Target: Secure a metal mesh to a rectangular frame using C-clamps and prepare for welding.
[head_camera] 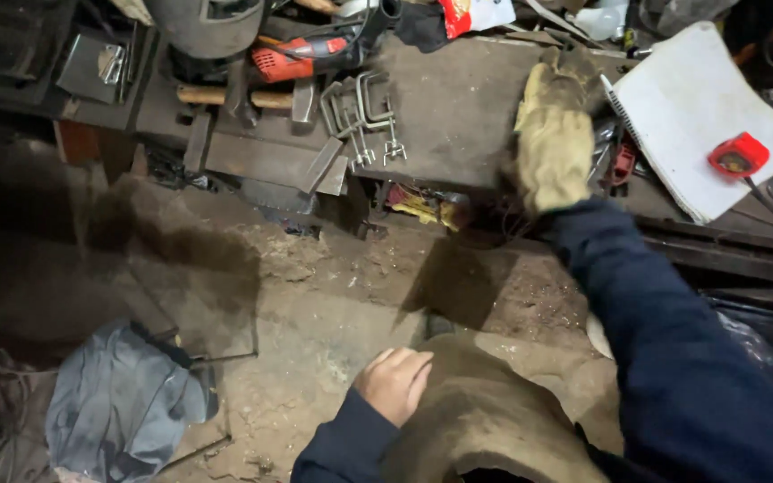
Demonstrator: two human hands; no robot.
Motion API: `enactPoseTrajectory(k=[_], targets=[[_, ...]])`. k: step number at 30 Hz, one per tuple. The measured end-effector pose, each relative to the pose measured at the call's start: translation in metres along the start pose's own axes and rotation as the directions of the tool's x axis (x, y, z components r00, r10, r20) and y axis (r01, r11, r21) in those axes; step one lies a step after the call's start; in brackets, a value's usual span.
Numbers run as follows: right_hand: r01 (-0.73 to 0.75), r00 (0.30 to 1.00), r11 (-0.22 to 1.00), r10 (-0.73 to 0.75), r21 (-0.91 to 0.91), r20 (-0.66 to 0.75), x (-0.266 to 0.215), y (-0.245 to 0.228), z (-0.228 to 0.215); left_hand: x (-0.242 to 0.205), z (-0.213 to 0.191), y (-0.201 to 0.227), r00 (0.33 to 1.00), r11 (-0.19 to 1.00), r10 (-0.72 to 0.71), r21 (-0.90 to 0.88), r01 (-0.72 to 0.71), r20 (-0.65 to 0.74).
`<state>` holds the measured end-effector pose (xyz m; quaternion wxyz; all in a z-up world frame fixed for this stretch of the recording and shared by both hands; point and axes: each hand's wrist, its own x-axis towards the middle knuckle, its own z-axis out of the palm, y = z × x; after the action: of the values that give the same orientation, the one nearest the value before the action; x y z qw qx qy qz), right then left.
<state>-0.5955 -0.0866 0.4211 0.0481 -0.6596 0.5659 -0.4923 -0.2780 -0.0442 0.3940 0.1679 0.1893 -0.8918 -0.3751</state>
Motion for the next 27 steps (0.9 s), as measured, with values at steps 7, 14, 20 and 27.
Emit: enactPoseTrajectory(k=[7,14,20,27], targets=[[-0.216,0.972,0.858,0.235,0.467,0.018,0.008,0.034,-0.036,-0.013,0.005,-0.013,0.996,0.996,-0.085,0.015,0.085,-0.022],[-0.351,0.903,0.496,0.405,0.794,0.146,0.000,0.033,-0.106,0.029,-0.036,0.009,0.965,0.991,-0.131,-0.017,0.131,-0.229],[-0.416,0.823,0.137,0.477,0.899,0.308,-0.005,-0.121,-0.026,0.077,-0.067,0.028,0.895,0.982,-0.129,-0.183,0.054,-0.426],[-0.744,0.661,0.620,0.627,0.249,0.414,-0.019,-0.113,0.035,0.024,-0.074,-0.027,0.810,0.847,-0.474,-0.429,0.313,-0.346]])
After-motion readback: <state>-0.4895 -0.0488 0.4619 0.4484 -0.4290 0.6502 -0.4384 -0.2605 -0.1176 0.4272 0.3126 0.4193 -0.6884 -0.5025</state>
